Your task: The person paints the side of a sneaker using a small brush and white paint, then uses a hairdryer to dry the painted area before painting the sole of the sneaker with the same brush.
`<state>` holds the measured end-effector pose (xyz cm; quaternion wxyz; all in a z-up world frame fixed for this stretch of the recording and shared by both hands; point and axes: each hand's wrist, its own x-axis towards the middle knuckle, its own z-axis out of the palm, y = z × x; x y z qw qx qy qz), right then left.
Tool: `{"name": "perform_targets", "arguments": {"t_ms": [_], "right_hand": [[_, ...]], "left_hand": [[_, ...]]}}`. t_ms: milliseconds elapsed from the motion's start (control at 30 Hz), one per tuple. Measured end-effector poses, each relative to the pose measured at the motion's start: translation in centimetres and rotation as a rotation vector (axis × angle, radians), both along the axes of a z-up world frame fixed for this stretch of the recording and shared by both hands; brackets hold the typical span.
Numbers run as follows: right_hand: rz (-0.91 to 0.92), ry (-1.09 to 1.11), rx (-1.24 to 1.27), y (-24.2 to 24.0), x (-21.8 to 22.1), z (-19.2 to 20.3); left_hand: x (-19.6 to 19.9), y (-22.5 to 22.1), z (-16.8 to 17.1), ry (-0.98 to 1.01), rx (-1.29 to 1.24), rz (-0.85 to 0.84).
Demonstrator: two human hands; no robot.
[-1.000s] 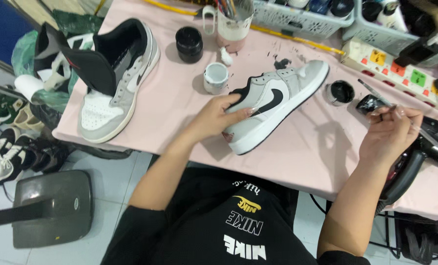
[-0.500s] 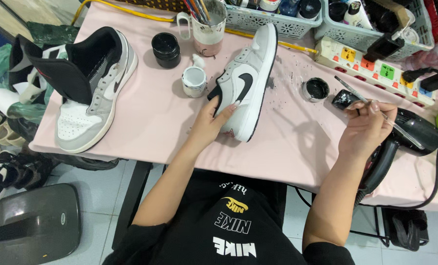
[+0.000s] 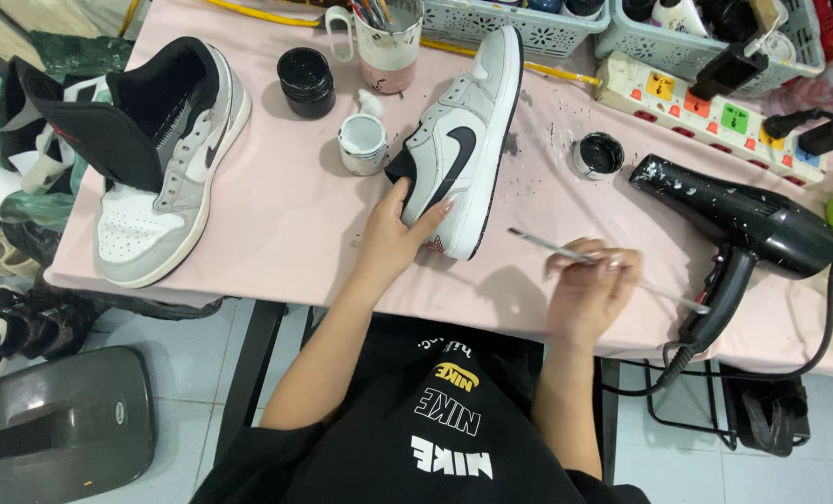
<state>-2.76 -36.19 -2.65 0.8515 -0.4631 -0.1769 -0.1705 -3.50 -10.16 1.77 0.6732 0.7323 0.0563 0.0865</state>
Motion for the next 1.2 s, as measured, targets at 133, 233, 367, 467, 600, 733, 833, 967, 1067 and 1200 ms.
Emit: {"name": "perform_targets", "arguments": {"t_ms": [133,233,367,467,600,733,833,967,1067,1200], "right_hand": [[0.11,0.05,0.018,0.9,-0.7,-1.1],[0.093,0.122,0.013,0.7,-0.8,-1.2],[0.116,0.132,0.038,0.9,-0.8,-0.6],[0.072,0.214,0.087,1.1,-0.8,-0.2],[0.03,0.29,0.177,0.9,-0.6,0.1],[-0.086,0.361,0.168,0.7,-0.3,0.5],[-0.138,0.34,0.129,0.3,0.7,1.6],[-0.143,0.363,0.077,0.4,3.1,3.4],[-0.119,0.369,0.046,1.0,4.1,4.4],[-0.14,0.422,0.002,1.1,5.5,5.4]], "left_hand": [[-0.3,-0.4,-0.9,-0.056,0.028,0.053],[-0.4,-0.4,-1.3,-0.083,-0.016,0.027],[-0.7,0.0,-1.1,-0.08,-0.063,-0.023],[-0.7,0.2,-0.9,-0.059,-0.026,-0.031],[-0.7,0.4,-0.7,-0.05,-0.04,-0.051],[-0.8,0.3,-0.2,-0.018,-0.048,-0.056],[-0.7,0.5,0.1,0.024,-0.052,-0.074],[-0.6,0.7,0.6,0.02,-0.076,-0.1],[-0.6,0.8,0.7,0.039,-0.096,-0.12],[-0.4,1.0,0.5,0.072,-0.131,-0.147]]}}
